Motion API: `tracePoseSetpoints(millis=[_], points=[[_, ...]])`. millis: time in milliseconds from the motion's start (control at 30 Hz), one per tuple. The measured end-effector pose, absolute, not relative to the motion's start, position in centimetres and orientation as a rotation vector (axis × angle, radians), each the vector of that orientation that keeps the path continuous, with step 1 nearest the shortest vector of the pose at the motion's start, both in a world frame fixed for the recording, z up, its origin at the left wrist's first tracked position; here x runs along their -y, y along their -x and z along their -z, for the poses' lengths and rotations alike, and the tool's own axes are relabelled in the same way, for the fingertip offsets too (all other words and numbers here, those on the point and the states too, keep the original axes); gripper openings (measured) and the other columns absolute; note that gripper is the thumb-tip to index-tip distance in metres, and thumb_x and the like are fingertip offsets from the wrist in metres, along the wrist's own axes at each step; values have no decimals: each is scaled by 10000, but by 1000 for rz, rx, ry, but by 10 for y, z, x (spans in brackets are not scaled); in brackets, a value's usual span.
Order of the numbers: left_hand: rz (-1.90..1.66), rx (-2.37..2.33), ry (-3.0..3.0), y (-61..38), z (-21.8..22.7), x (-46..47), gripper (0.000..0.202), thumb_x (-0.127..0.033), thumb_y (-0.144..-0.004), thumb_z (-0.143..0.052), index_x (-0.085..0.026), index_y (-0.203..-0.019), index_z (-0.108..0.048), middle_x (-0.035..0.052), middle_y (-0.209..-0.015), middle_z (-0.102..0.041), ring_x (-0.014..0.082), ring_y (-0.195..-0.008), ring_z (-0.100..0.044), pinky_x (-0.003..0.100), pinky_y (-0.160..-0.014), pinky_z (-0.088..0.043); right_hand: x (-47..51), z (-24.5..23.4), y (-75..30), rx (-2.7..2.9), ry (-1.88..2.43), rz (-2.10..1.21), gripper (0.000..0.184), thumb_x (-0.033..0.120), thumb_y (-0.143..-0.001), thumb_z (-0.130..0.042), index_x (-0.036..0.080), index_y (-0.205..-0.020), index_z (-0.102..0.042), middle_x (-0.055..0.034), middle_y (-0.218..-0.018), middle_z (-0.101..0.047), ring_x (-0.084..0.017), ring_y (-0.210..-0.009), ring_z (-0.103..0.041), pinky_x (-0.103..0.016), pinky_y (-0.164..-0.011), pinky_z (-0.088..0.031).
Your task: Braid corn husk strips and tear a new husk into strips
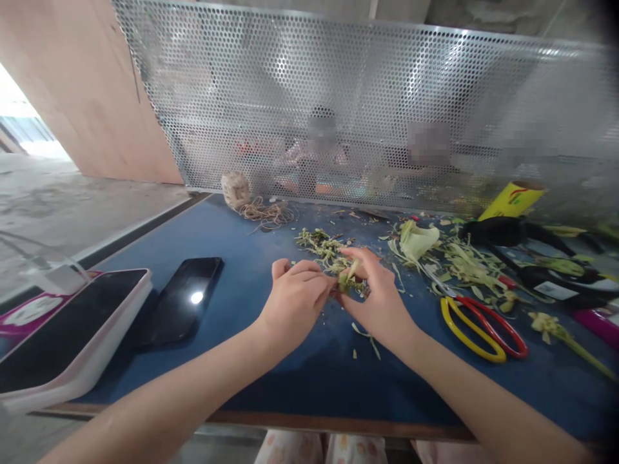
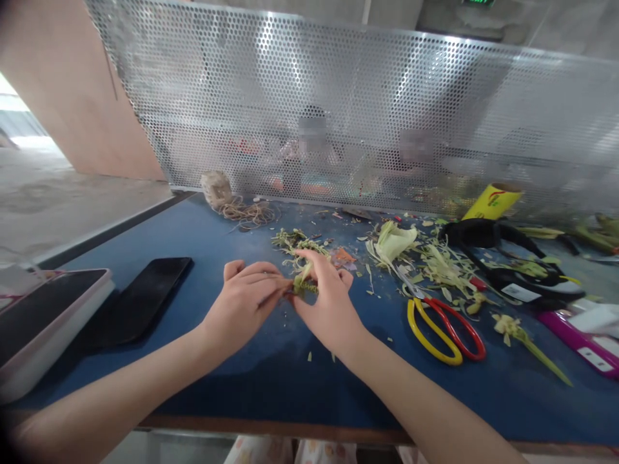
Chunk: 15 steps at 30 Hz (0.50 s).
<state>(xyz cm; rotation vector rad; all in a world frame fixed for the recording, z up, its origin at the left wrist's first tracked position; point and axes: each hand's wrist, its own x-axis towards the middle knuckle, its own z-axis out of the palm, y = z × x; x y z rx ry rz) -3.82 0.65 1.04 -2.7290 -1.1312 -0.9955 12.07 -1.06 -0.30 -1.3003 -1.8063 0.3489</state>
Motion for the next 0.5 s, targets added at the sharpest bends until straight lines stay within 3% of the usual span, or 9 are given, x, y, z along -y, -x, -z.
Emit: tracePoseSetpoints(millis=[200, 300, 367, 500], points=[[995, 1005, 2692, 38, -9, -5, 140, -123, -834, -484, -174, -849, -613, -4, -810, -694, 182, -880, -562, 359, -709, -228, 12, -6, -126, 1701, 1335, -572, 432, 260, -657, -643, 236, -1046, -458, -2, -763, -634, -196, -815, -611, -360, -800, -427], [960, 980, 2671, 37, -7, -3, 136, -126, -836, -490, -180, -804, -611, -9, -801, -692, 174, -862, -560, 364, -717, -220, 10, -9, -129, 1755, 1326, -665, 228, 261, -677, -625, 221, -887, -546, -11, -789, -641, -181, -774, -613, -308, -710, -456], [967, 992, 2656, 36, -7, -2, 140, -134, -838, -489, -181, -789, -611, -10, -777, -690, 171, -847, -562, 367, -719, -217, 10, -10, -130, 1845, 1329, -565, 118, 264, -706, -602, 228, -817, -588, -10, -830, -645, -182, -806, -599, -325, -743, -436], [962, 1090, 2710, 35, -10, 0, 160, -155, -838, -477, -177, -751, -609, -7, -735, -678, 172, -825, -565, 361, -721, -229, 12, -11, -132, 2002, 1297, -156, 84, 248, -753, -575, 263, -816, -628, -10, -868, -647, -207, -894, -559, -386, -819, -359]])
